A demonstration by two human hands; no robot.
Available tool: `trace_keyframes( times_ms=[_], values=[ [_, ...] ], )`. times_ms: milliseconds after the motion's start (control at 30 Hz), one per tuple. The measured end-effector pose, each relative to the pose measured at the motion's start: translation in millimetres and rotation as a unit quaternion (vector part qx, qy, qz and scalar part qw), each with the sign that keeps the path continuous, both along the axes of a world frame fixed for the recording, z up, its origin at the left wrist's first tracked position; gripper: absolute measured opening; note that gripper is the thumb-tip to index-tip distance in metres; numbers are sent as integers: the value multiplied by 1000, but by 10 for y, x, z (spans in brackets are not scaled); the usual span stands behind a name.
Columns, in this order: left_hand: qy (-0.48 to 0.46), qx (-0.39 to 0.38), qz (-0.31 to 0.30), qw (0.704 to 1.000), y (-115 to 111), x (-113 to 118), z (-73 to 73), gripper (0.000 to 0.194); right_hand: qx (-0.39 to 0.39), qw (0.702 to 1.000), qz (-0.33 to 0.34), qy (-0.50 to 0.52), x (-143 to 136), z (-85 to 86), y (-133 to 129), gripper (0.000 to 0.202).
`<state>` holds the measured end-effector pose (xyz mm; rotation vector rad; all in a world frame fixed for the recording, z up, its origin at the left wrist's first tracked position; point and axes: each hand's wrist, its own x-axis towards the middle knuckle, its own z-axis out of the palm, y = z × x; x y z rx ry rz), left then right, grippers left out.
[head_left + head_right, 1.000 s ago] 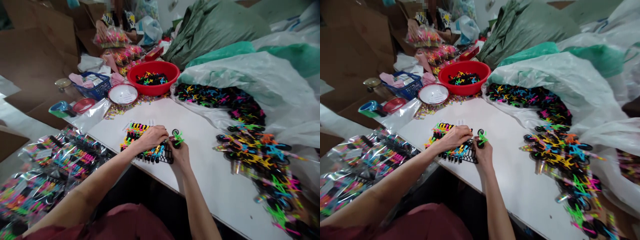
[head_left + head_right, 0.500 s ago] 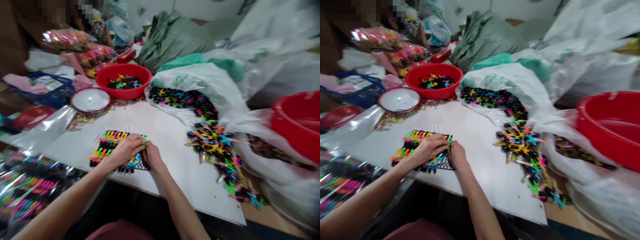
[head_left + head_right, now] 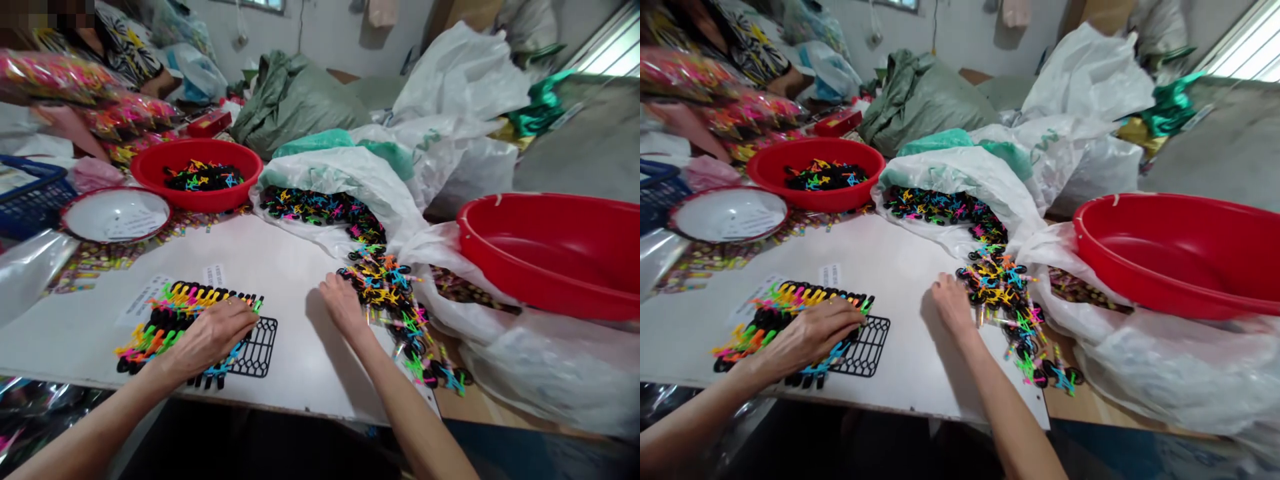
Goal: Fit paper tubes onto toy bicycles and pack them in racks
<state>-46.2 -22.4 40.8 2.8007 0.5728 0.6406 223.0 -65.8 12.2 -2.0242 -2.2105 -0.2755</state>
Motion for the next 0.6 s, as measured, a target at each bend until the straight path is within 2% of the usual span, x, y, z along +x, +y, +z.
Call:
trace_keyframes(
  times_ms=[67,133,200,267,333,400,500,600],
  values=[
    [4,-12,8,1000,-11,-36,-21,21,-20,998,52,-32,-199,-82,-58,24],
    [-1,-22,24,999,-20,-85,-51,21,-38,996,43,-65,-253,-133,-107,25],
    [-10,-30,38,999,-18,-136,-85,21,-47,994,-30,-96,-116,-109,-90,25],
    [-18,-36,44,998,-5,-171,-112,21,-51,988,-83,-120,126,-13,-3,24],
    [-22,-36,46,998,9,-181,-125,20,-58,985,-88,-133,320,116,113,23],
    [-19,-34,44,998,13,-171,-117,19,-57,986,-74,-139,348,216,201,22],
    [-17,-26,38,999,0,-144,-80,20,-42,989,-34,-138,72,189,183,23],
    [-24,-15,40,999,-5,-138,-57,20,-50,992,68,-96,-291,-25,-24,25]
  ],
)
